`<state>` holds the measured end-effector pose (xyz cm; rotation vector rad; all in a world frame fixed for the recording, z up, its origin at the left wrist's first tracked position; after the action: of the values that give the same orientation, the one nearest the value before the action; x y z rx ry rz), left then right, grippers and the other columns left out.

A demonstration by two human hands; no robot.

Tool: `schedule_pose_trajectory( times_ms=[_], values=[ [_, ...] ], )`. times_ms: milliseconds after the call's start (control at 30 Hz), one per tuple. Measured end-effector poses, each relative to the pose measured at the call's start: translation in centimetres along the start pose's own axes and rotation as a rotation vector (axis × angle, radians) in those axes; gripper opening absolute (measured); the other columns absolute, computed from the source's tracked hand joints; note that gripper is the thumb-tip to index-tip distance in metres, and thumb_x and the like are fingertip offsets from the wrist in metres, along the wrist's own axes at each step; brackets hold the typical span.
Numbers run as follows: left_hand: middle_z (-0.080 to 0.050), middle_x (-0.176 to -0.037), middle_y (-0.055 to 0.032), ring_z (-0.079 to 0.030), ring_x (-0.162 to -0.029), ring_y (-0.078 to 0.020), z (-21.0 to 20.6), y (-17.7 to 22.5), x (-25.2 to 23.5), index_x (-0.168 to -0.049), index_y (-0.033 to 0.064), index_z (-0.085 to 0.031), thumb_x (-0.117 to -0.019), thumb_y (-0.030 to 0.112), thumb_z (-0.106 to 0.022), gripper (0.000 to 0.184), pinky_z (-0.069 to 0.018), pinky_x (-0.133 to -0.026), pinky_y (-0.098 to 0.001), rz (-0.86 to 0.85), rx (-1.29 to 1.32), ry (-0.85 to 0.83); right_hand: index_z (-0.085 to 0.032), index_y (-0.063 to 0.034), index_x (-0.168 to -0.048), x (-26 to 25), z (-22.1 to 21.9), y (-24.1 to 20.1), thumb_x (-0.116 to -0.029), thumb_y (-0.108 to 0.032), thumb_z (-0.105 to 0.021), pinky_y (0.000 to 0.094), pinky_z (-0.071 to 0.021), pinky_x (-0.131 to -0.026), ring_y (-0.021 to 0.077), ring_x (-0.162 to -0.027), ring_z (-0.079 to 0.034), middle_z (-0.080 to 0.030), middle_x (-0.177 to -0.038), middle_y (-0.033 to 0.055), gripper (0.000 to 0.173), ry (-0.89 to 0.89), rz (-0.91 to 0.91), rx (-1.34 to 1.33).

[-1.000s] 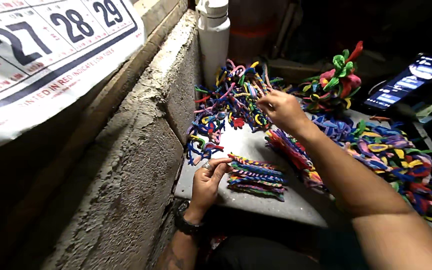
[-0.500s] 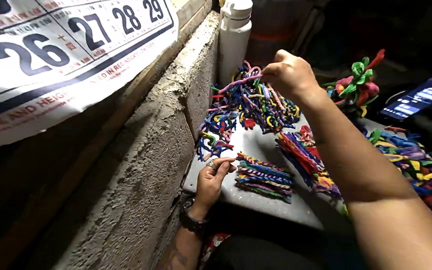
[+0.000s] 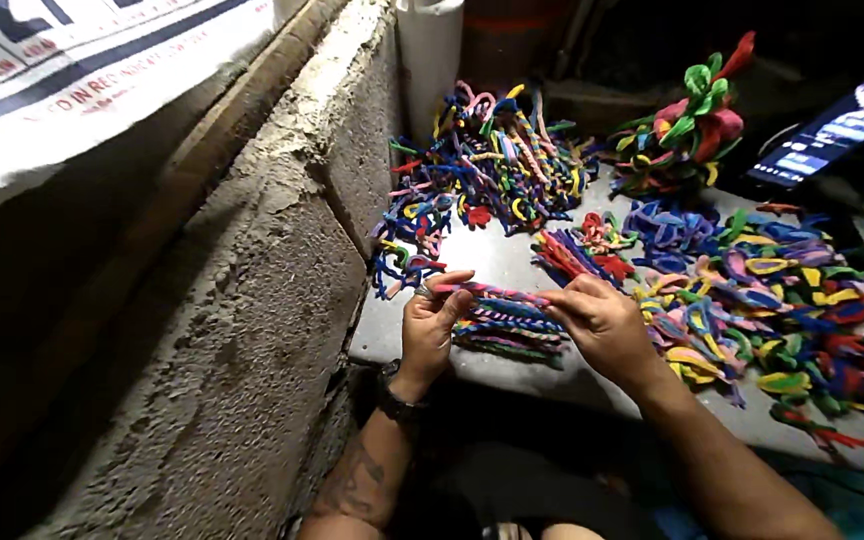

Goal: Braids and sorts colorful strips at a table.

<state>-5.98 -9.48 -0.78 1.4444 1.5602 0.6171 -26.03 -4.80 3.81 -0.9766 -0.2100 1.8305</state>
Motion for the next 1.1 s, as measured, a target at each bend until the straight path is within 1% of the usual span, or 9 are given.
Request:
schedule_pose_trajectory(
  times_ms=[133, 333, 433, 533, 667, 733, 833, 967, 1100],
  values=[
    [-0.077, -0.101, 0.0011, -0.072, -0.084, -0.0057, -0.1, -0.1, 0.3, -0.107, 0.0131, -0.077, -0.097, 0.004, -0.065, 0.018, -0.0605, -0.08, -0.0238, -0.006, -0.024, 0.022, -0.078, -0.0065, -0.11, 1.5, 0.6, 0.2, -0.1002, -0.02, -0.062, 0.0224, -0.053, -0.076, 0.01, -0.079, -0.063, -0.068, -0.087, 0.0069, 0.023, 0.045, -0.006, -0.053],
    [-0.075, -0.103, 0.0028, -0.07, -0.084, -0.0048, -0.1, -0.7, 0.3, -0.103, 0.014, -0.078, -0.1011, 0.011, -0.061, 0.017, -0.0593, -0.08, -0.0232, 0.043, -0.059, 0.002, -0.069, 0.0015, -0.097, 2.9, 1.0, 1.6, -0.1002, -0.02, -0.063, 0.0146, -0.0529, -0.08, 0.0002, -0.082, -0.065, -0.071, -0.088, 0.0057, 0.023, 0.1, -0.095, -0.194],
    [-0.075, -0.092, 0.0049, -0.069, -0.08, -0.0033, -0.4, -2.3, 0.5, -0.095, 0.0202, -0.078, -0.1005, 0.02, -0.063, 0.016, -0.0584, -0.077, -0.0215, 0.241, 0.126, -0.059, -0.065, -0.0162, -0.094, 3.9, -1.8, 3.1, -0.1005, -0.021, -0.06, 0.0105, -0.0483, -0.066, -0.0083, -0.069, -0.057, -0.063, -0.079, -0.0138, 0.01, -0.18, -0.353, -0.808],
    [-0.072, -0.088, 0.0059, -0.067, -0.077, -0.0024, -0.7, -3.5, 0.6, -0.092, 0.0216, -0.078, -0.0999, 0.025, -0.064, 0.016, -0.0568, -0.074, -0.0205, 0.329, 0.196, -0.151, -0.068, -0.0238, -0.092, 4.5, -3.8, 2.8, -0.0988, -0.027, -0.065, 0.0123, -0.0464, -0.062, -0.0063, -0.065, -0.055, -0.062, -0.075, -0.0159, 0.008, -0.389, -0.491, -1.206],
    [-0.073, -0.096, 0.0042, -0.069, -0.085, -0.0039, 1.4, -1.3, -0.6, -0.097, 0.0093, -0.075, -0.096, 0.001, -0.062, 0.015, -0.0588, -0.081, -0.0236, 0.117, -0.346, -0.109, -0.069, -0.0066, -0.095, 3.1, -0.8, 4.5, -0.0986, -0.018, -0.062, 0.0156, -0.0515, -0.071, -0.003, -0.074, -0.06, -0.066, -0.083, -0.0049, 0.014, -0.149, -0.373, -0.379],
    [-0.072, -0.098, 0.0004, -0.069, -0.09, -0.006, 2.1, -1.0, -0.8, -0.101, 0.0044, -0.076, -0.0928, 0.002, -0.069, 0.011, -0.0588, -0.084, -0.0251, 0.062, -0.614, -0.126, -0.073, -0.0005, -0.097, 2.9, -0.7, 4.4, -0.0979, -0.017, -0.063, 0.0338, -0.0564, -0.079, 0.0145, -0.082, -0.068, -0.072, -0.091, 0.0095, 0.02, -0.113, -0.258, -0.069],
    [-0.072, -0.098, -0.0009, -0.068, -0.09, -0.0051, 2.7, -1.9, -0.7, -0.101, 0.0069, -0.078, -0.0932, 0.011, -0.072, 0.011, -0.0581, -0.083, -0.0238, 0.027, -0.867, -0.157, -0.074, -0.0002, -0.099, 2.9, -1.8, 4.6, -0.0966, -0.017, -0.065, 0.0514, -0.0564, -0.081, 0.0292, -0.086, -0.071, -0.073, -0.095, 0.0151, 0.019, -0.176, -0.213, 0.07],
    [-0.07, -0.104, -0.0017, -0.066, -0.088, -0.0044, 2.7, -2.9, -0.2, -0.103, 0.0094, -0.078, -0.0936, 0.018, -0.072, 0.014, -0.0568, -0.078, -0.0218, 0.013, -0.895, -0.19, -0.074, -0.0004, -0.104, 1.2, -1.5, 4.9, -0.0955, -0.023, -0.07, 0.0519, -0.0544, -0.071, 0.0288, -0.074, -0.065, -0.068, -0.09, 0.0152, 0.025, -0.241, -0.193, 0.114],
    [-0.065, -0.098, -0.0013, -0.057, -0.071, -0.0004, 3.4, -3.0, -0.2, -0.106, 0.0068, -0.077, -0.0961, 0.02, -0.07, 0.018, -0.051, -0.065, -0.016, 0.004, -0.826, -0.13, -0.073, 0.0011, -0.106, -4.6, -0.3, 3.0, -0.0988, -0.017, -0.067, 0.058, -0.0545, -0.076, 0.0361, -0.082, -0.068, -0.068, -0.094, 0.0192, 0.02, -0.22, -0.098, 0.209]
  ],
)
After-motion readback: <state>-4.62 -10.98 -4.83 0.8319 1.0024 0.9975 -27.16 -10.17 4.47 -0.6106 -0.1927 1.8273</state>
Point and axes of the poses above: each hand's wrist, its own x-axis away from the middle knuckle, its own z-axis out of the back of the hand, y = z × x, the point moved 10 cm from there along -x, towards the middle knuckle
